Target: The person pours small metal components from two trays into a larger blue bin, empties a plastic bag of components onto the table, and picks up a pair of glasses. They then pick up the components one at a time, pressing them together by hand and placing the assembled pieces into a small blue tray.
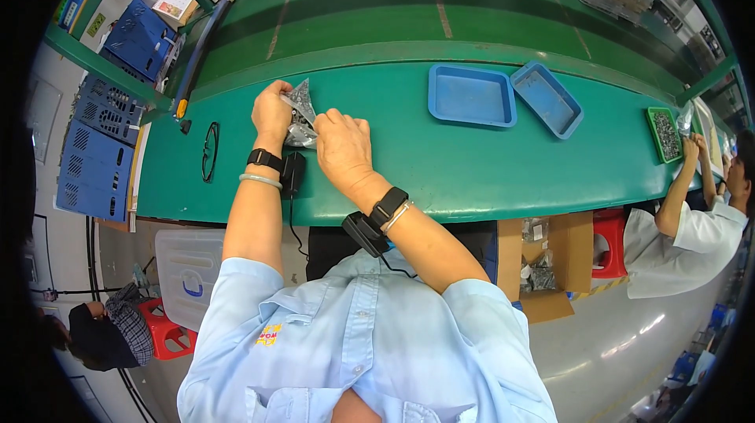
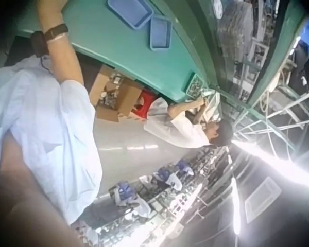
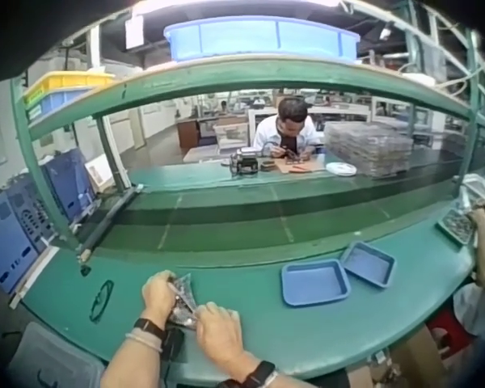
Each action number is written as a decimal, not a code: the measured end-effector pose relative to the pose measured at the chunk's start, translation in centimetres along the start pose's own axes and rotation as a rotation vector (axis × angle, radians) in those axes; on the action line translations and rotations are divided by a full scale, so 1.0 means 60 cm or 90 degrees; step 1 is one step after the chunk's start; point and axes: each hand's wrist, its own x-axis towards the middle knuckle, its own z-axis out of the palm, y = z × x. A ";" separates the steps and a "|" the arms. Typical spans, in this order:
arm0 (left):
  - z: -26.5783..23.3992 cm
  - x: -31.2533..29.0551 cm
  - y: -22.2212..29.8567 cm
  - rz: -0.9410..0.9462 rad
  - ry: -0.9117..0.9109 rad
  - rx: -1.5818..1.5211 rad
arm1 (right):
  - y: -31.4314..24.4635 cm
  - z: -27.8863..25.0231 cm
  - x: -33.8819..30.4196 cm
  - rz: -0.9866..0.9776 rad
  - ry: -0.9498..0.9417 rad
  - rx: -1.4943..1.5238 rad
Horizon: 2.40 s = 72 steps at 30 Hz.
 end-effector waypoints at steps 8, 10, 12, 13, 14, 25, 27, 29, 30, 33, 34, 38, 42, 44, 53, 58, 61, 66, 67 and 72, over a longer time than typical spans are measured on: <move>0.000 0.002 -0.001 0.033 -0.030 -0.005 | 0.002 -0.016 -0.023 0.045 -0.021 0.054; 0.008 0.000 -0.013 0.044 -0.046 -0.029 | -0.005 -0.022 -0.018 0.070 -0.090 0.043; 0.013 -0.008 -0.031 0.054 -0.079 -0.073 | -0.018 -0.041 -0.005 0.035 -0.056 0.039; 0.002 -0.012 -0.027 0.052 -0.081 -0.072 | -0.026 -0.054 0.006 0.001 -0.020 0.034; -0.009 -0.016 -0.024 0.076 -0.104 -0.099 | -0.027 -0.058 0.014 -0.033 0.015 0.031; -0.090 -0.074 -0.042 0.055 -0.182 -0.278 | 0.059 0.043 0.108 0.294 -0.247 0.116; -0.096 -0.085 -0.039 -0.082 -0.165 -0.494 | 0.063 0.054 0.113 0.319 -0.291 0.132; -0.099 -0.095 -0.047 -0.150 -0.156 -0.602 | 0.074 0.059 0.115 0.303 -0.329 0.159; -0.096 -0.100 -0.059 -0.211 -0.135 -0.681 | 0.079 0.061 0.116 0.294 -0.348 0.173; -0.085 -0.106 -0.073 -0.334 -0.096 -0.838 | 0.085 0.070 0.111 0.316 -0.345 0.246; -0.080 -0.108 -0.069 -0.341 -0.104 -0.869 | 0.084 0.071 0.107 0.328 -0.343 0.283; -0.076 -0.090 -0.056 -0.347 -0.125 -0.968 | 0.063 0.062 0.097 0.482 -0.239 0.496; -0.065 -0.027 -0.074 -0.316 -0.155 -0.993 | 0.052 0.069 0.081 0.502 -0.151 0.605; -0.052 -0.007 -0.100 -0.287 -0.211 -0.899 | 0.054 0.075 0.076 0.499 -0.160 0.621; -0.068 0.041 -0.059 -0.277 -0.333 -0.875 | 0.030 0.065 0.082 0.516 -0.201 0.737; -0.098 0.075 -0.016 -0.215 -0.339 -0.780 | 0.064 0.047 0.087 0.373 -0.194 0.340; -0.100 0.079 0.003 -0.197 -0.323 -0.686 | 0.060 0.008 0.074 0.132 -0.084 0.231; -0.084 0.066 0.026 -0.112 -0.352 -0.607 | 0.019 -0.001 0.073 -0.153 -0.092 0.099; -0.084 0.061 0.025 -0.073 -0.335 -0.592 | 0.020 0.000 0.076 -0.153 -0.092 0.099; -0.120 0.002 -0.029 -0.193 -0.250 -0.759 | 0.043 0.019 0.084 -0.195 -0.141 0.060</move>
